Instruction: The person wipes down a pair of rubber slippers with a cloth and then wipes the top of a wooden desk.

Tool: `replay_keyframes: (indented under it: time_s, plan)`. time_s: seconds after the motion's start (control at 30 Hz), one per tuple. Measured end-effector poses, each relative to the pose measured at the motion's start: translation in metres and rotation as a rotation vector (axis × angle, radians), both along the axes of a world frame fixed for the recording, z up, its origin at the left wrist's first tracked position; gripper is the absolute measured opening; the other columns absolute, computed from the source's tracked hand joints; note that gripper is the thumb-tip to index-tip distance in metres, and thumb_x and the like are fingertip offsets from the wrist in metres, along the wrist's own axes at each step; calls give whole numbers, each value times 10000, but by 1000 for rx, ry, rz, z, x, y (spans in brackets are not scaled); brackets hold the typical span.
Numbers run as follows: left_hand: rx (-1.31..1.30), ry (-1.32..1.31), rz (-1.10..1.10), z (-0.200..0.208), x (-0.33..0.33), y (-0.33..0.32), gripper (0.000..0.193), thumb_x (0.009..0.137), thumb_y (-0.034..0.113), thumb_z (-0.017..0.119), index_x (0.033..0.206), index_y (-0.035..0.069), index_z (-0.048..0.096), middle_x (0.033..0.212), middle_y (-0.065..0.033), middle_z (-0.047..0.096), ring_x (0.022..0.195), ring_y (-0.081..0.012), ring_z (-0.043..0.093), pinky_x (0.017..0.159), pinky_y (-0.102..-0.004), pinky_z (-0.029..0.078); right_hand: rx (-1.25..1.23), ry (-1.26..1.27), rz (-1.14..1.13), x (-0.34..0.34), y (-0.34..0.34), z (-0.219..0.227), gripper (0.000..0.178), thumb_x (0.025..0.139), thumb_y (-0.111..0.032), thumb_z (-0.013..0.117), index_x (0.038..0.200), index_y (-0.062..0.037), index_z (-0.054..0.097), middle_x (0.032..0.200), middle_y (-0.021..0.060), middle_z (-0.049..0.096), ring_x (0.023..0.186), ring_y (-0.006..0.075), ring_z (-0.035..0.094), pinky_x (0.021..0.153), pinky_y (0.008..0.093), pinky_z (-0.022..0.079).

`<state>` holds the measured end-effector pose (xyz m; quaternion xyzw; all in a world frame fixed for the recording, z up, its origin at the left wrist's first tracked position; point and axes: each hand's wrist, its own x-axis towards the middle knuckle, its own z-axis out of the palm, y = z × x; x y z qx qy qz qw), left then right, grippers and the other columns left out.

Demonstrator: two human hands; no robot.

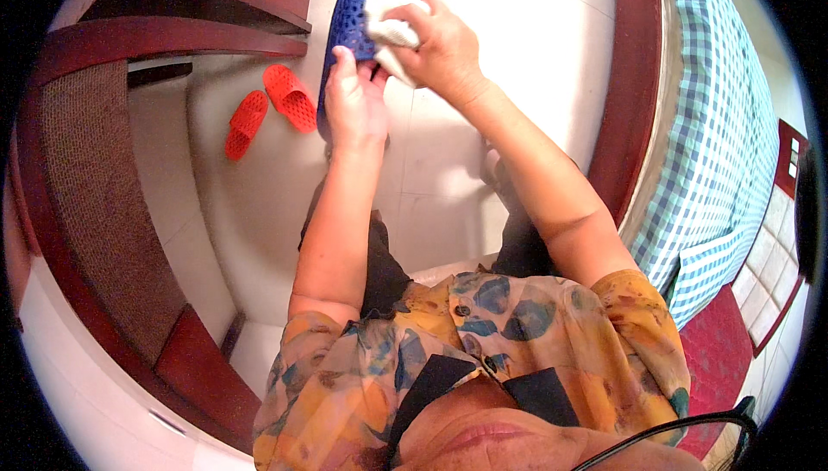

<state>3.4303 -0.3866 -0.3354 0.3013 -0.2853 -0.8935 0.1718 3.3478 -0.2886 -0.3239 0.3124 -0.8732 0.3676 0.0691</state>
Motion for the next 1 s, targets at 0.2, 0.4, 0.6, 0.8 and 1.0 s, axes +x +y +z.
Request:
replay_keyframes:
  time_s: [0.2,0.4,0.6,0.8,1.0]
  plan:
    - [-659,-193,108,9,-5,-19,302,922,213,467,979,-64,573,1062,-171,551,960,-255,554,830,-360,460,-276,-453,-399,-51,49,-33,238,712,-243,709,877,-85,641,843,65,605,737,204,608,647,339,494]
    - [-1442,-222,46,1,-4,-15,183,858,81,497,952,-38,599,996,-193,533,892,-318,537,815,-373,426,-321,157,-29,-20,19,32,279,638,-95,743,890,-98,623,1024,66,608,865,220,574,867,387,412]
    - [-1482,-89,-191,-8,1,0,212,795,80,589,988,-6,566,982,-150,582,924,-299,556,796,-368,435,-154,270,219,2,-16,19,348,510,-115,688,837,-141,574,1010,70,579,968,265,525,761,380,415]
    - [-1541,-57,-44,-6,-7,2,165,807,27,542,957,-26,588,976,-182,562,854,-350,561,759,-389,444,86,52,-384,-59,32,-15,188,673,-122,672,854,-86,636,803,105,624,770,300,586,705,370,472]
    - [-400,-172,21,-3,-12,-7,296,952,201,424,1038,-66,519,940,-98,571,835,-160,570,767,-299,489,-442,-17,-377,-45,37,21,211,744,-131,707,888,-26,594,772,73,646,715,176,621,675,301,492]
